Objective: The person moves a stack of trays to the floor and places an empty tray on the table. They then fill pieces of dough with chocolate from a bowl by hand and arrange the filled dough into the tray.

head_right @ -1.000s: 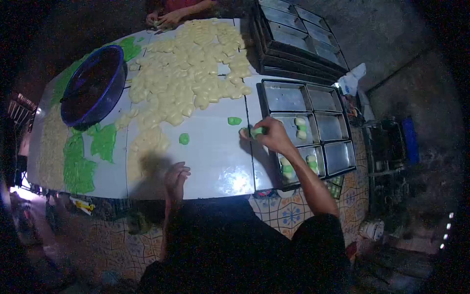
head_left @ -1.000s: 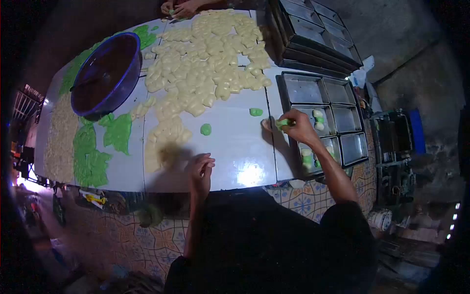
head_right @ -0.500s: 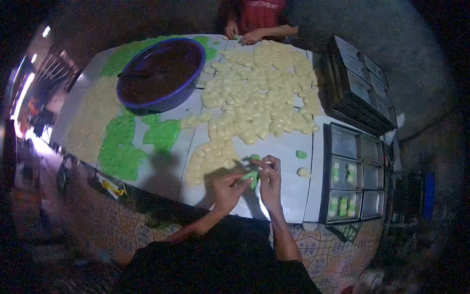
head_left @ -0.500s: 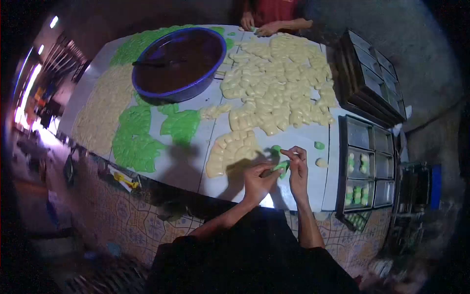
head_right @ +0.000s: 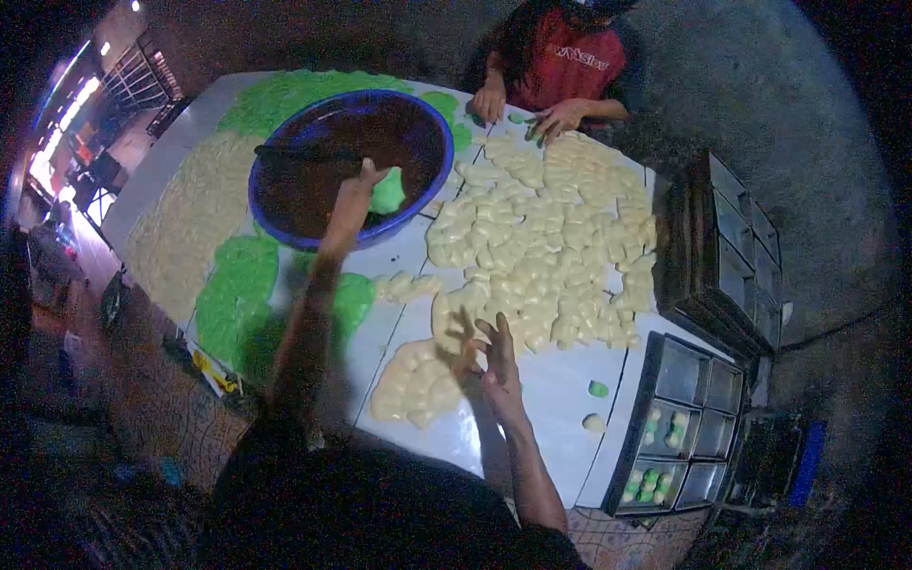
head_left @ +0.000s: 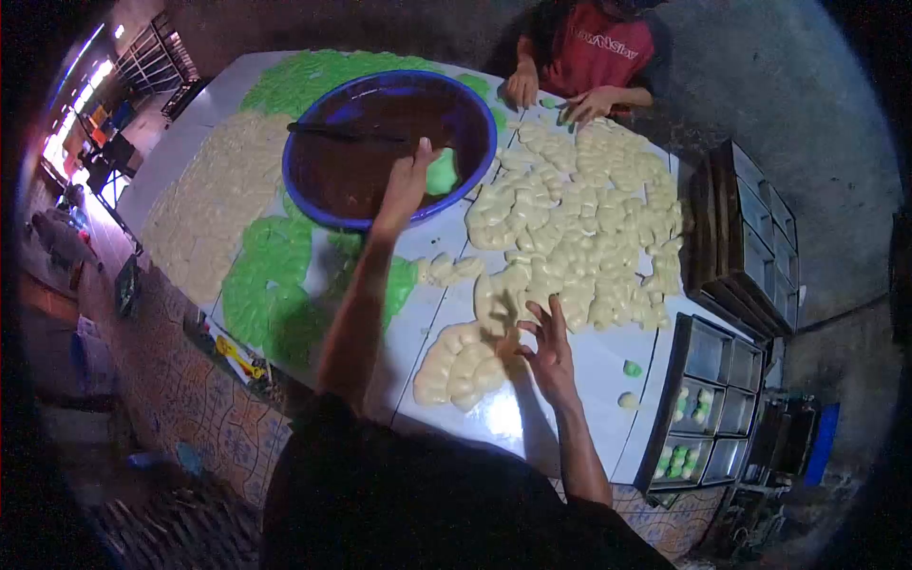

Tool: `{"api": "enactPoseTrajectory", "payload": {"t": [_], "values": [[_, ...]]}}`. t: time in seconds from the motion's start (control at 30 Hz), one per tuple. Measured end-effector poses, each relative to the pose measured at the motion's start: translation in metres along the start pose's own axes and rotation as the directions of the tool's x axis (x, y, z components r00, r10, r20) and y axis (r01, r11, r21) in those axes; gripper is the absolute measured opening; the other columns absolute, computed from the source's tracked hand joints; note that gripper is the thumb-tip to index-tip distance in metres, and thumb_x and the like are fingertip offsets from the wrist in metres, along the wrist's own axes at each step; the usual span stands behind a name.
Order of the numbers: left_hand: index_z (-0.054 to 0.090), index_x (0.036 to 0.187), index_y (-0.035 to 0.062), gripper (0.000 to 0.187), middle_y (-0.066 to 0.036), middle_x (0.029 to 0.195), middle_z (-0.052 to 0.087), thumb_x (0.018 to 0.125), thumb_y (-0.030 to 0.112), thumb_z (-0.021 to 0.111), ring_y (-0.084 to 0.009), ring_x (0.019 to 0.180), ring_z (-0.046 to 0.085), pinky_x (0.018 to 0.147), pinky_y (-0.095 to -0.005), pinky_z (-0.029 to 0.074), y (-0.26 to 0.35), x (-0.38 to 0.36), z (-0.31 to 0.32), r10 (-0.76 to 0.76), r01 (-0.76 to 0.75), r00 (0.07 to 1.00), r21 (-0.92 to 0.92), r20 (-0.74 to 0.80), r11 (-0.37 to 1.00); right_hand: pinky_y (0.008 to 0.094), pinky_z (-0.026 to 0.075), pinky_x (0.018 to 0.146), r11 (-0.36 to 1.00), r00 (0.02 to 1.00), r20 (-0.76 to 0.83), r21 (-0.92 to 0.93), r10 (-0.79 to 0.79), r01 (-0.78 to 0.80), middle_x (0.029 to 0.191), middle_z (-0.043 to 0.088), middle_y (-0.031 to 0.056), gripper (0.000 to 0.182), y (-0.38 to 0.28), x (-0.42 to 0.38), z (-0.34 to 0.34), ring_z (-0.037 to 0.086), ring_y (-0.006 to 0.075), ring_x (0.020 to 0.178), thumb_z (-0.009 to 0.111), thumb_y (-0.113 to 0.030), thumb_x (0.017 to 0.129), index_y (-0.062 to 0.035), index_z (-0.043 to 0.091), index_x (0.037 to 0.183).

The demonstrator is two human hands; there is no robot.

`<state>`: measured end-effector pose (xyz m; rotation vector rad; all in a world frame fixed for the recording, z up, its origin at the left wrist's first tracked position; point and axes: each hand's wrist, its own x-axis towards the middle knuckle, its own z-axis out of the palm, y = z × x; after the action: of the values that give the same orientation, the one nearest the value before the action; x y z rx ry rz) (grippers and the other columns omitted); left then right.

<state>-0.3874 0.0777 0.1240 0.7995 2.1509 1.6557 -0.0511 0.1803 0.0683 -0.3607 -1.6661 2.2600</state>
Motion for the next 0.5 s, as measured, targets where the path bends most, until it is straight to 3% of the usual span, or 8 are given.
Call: {"api": "enactPoseTrajectory", "payload": {"t": [0.07, 0.1, 0.17, 0.2, 0.3, 0.4, 0.47, 0.5], "values": [[0.052, 0.129, -0.0029, 0.08, -0.015, 0.098, 0.066, 0.096, 0.063, 0.02, -0.0254, 0.088, 0.062, 0.09, -0.0405, 0.045, -0.053, 0.064, -0.004, 0.094, -0.028, 0.992, 0.592, -0.08, 0.806, 0.0357, 0.045, 0.086, 1.0, 1.0, -0.01, -0.006, 0.015, -0.015, 0.143, 0.032, 0.0082, 0.112, 0.009, 0.01, -0.007, 0.043, 0.0198, 0.119, 0.07, -0.067, 0.068, -0.018, 0.012, 0.151], [0.058, 0.123, -0.0033, 0.09, -0.016, 0.097, 0.067, 0.091, 0.071, 0.017, -0.0249, 0.09, 0.061, 0.091, -0.0393, 0.043, -0.117, 0.087, 0.003, 0.205, -0.179, 0.979, 0.535, 0.01, 0.826, 0.036, 0.046, 0.087, 0.997, 1.0, -0.006, 0.073, 0.002, -0.002, 0.142, 0.033, 0.0082, 0.107, 0.018, 0.014, -0.008, 0.044, 0.0192, 0.118, 0.07, -0.061, 0.073, -0.0158, 0.012, 0.151], [0.063, 0.114, -0.004, 0.101, -0.021, 0.11, 0.064, 0.086, 0.077, 0.01, -0.028, 0.11, 0.055, 0.102, -0.04, 0.035, -0.052, 0.06, -0.009, -0.358, 0.125, 0.883, 0.583, 0.304, 0.803, 0.0354, 0.047, 0.09, 0.981, 1.0, -0.019, 0.193, -0.008, 0.011, 0.142, 0.034, 0.0083, 0.103, 0.009, 0.017, 0.007, 0.044, 0.0188, 0.118, 0.07, -0.057, 0.076, -0.0136, 0.012, 0.15], [0.063, 0.114, -0.004, 0.101, -0.021, 0.11, 0.064, 0.086, 0.077, 0.01, -0.028, 0.11, 0.055, 0.102, -0.04, 0.035, -0.042, 0.063, -0.009, -0.36, 0.116, 0.877, 0.587, 0.317, 0.801, 0.0344, 0.047, 0.093, 0.986, 0.999, 0.027, 0.161, -0.036, 0.031, 0.142, 0.034, 0.0082, 0.092, 0.025, 0.017, -0.01, 0.044, 0.0186, 0.12, 0.068, -0.044, 0.084, -0.0118, 0.012, 0.15], [0.05, 0.131, 0.0029, 0.078, -0.025, 0.13, 0.051, 0.094, 0.064, 0.02, -0.0343, 0.125, 0.046, 0.108, -0.0439, 0.028, -0.032, 0.05, -0.003, -0.796, 0.714, 0.562, 0.352, 0.226, 0.605, 0.0339, 0.047, 0.093, 0.985, 1.0, 0.017, 0.171, 0.005, -0.007, 0.143, 0.033, 0.0085, 0.083, 0.03, 0.014, -0.014, 0.044, 0.0195, 0.122, 0.065, -0.031, 0.089, -0.0109, 0.013, 0.15], [0.062, 0.114, -0.005, 0.095, -0.026, 0.12, 0.059, 0.088, 0.075, 0.017, -0.0304, 0.107, 0.058, 0.096, -0.0458, 0.04, 0.018, -0.009, 0.012, -0.166, 0.159, 0.985, 0.57, -0.04, 0.806, 0.0314, 0.047, 0.091, 0.984, 0.999, -0.016, 0.174, -0.039, 0.042, 0.135, 0.043, 0.0105, 0.073, 0.027, 0.017, -0.007, 0.051, 0.0204, 0.111, 0.057, -0.018, 0.094, -0.0075, 0.011, 0.15], [0.052, 0.126, -0.0074, 0.102, -0.025, 0.124, 0.056, 0.084, 0.079, 0.018, -0.0321, 0.114, 0.054, 0.1, -0.0435, 0.038, -0.007, -0.041, 0.034, -0.211, 0.219, 0.973, -0.083, 0.098, 0.972, 0.0262, 0.05, 0.082, 0.92, 0.98, -0.175, 0.391, 0.094, -0.019, 0.113, 0.057, 0.0127, 0.057, 0.009, 0.018, 0.015, 0.059, 0.0187, 0.092, 0.052, -0.018, 0.097, 0.0006, 0.027, 0.144], [0.041, 0.135, -0.0082, 0.103, -0.026, 0.129, 0.052, 0.084, 0.079, 0.021, -0.033, 0.118, 0.051, 0.101, -0.0417, 0.038, -0.076, -0.047, 0.046, -0.166, 0.451, 0.846, -0.516, 0.506, 0.728, 0.0262, 0.05, 0.082, 0.919, 0.976, -0.196, 0.395, 0.097, -0.012, 0.113, 0.057, 0.0127, 0.057, 0.01, 0.02, 0.012, 0.059, 0.0187, 0.092, 0.052, -0.018, 0.097, 0.0006, 0.027, 0.144]]}}
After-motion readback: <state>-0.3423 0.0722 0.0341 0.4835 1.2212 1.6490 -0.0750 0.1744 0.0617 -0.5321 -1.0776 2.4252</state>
